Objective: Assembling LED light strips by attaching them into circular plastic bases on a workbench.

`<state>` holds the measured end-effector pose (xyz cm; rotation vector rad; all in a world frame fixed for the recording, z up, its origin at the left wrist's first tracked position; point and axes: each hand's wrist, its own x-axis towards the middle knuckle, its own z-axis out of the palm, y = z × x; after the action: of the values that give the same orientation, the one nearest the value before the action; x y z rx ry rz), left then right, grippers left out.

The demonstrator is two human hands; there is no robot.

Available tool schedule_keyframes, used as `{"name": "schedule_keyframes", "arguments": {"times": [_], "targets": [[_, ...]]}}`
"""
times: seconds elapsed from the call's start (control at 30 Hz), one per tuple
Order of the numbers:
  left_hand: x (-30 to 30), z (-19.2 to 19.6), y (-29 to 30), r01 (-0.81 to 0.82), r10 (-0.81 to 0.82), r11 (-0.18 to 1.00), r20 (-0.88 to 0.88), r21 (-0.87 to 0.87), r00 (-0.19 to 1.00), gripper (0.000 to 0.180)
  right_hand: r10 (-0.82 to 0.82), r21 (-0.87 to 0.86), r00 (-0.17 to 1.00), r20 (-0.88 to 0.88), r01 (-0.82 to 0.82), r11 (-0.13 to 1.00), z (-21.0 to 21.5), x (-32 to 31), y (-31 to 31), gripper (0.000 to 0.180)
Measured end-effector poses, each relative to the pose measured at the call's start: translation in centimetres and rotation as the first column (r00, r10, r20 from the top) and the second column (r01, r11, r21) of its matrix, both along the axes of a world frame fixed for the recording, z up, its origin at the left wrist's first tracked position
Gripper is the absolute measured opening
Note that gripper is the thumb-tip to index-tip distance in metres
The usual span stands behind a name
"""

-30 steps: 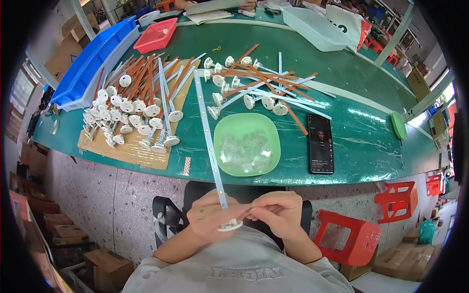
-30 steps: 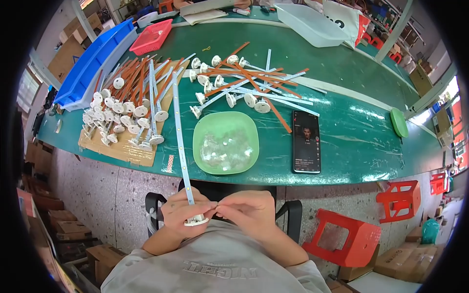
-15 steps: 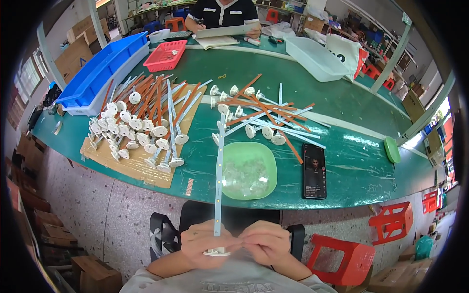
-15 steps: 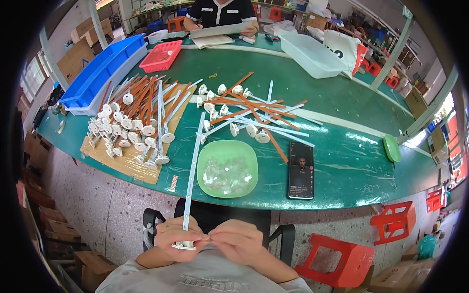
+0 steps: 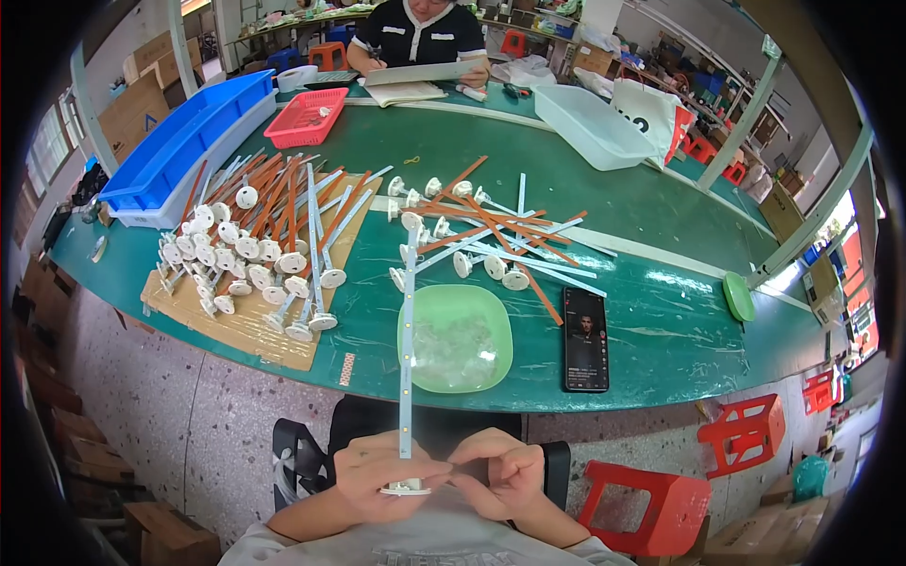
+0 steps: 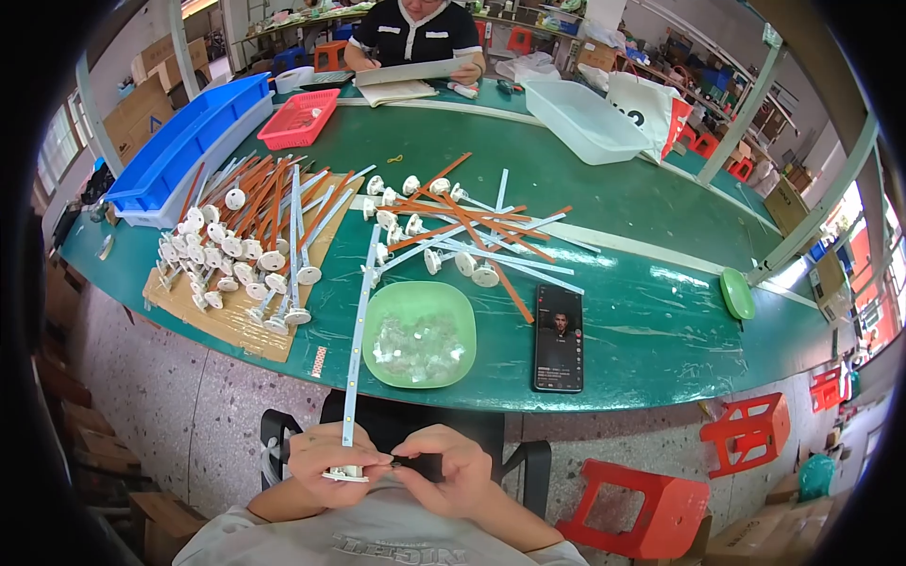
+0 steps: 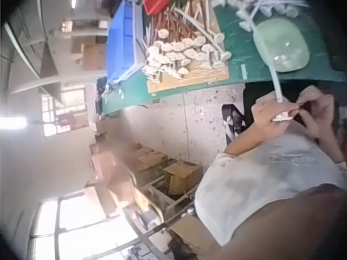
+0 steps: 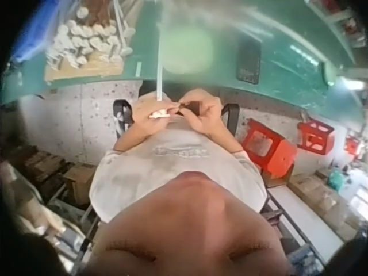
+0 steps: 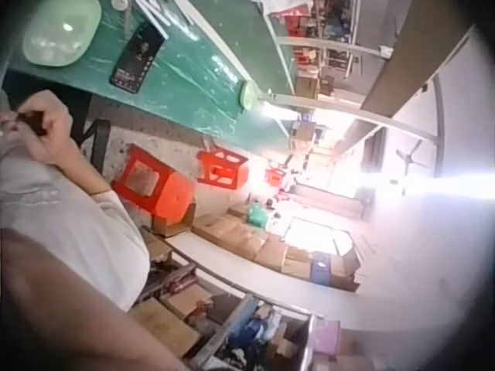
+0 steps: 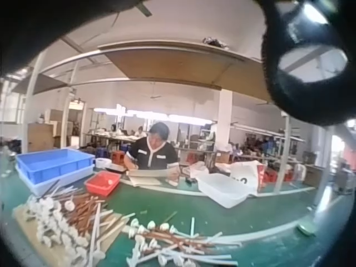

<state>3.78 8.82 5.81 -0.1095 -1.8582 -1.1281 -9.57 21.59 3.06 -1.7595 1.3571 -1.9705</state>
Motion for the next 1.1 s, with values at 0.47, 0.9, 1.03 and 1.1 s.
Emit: {"name": "schedule_keyframes", "arguments": {"times": [0.47, 0.9, 1.03, 1.1], "targets": [[0.0, 0.0, 0.1, -0.044, 0.046, 0.998, 0.026, -0.047, 0.999, 0.027, -0.080, 0.013, 0.995, -0.062, 0.081, 0.997, 1.6, -0.3, -0.2, 0.023], [0.0, 0.1, -0.1, -0.067, 0.066, 0.978, -0.012, -0.197, 0.998, 0.048, -0.099, 0.036, 0.991, -0.091, 0.102, 0.994, 1.9, -0.5, 0.2, 0.016], [0.9, -1.0, 0.2, -0.027, 0.016, 0.985, -0.061, -0.172, 0.998, 0.089, -0.139, 0.023, 0.987, -0.081, 0.142, 0.990, 2.2, -0.4, 0.3, 0.015], [1.4, -2.2, 0.5, -0.029, 0.024, 0.992, -0.043, -0.123, 0.999, 0.084, -0.149, -0.007, 0.983, -0.103, 0.149, 0.989, 2.3, -0.1, 0.2, 0.016]]}}
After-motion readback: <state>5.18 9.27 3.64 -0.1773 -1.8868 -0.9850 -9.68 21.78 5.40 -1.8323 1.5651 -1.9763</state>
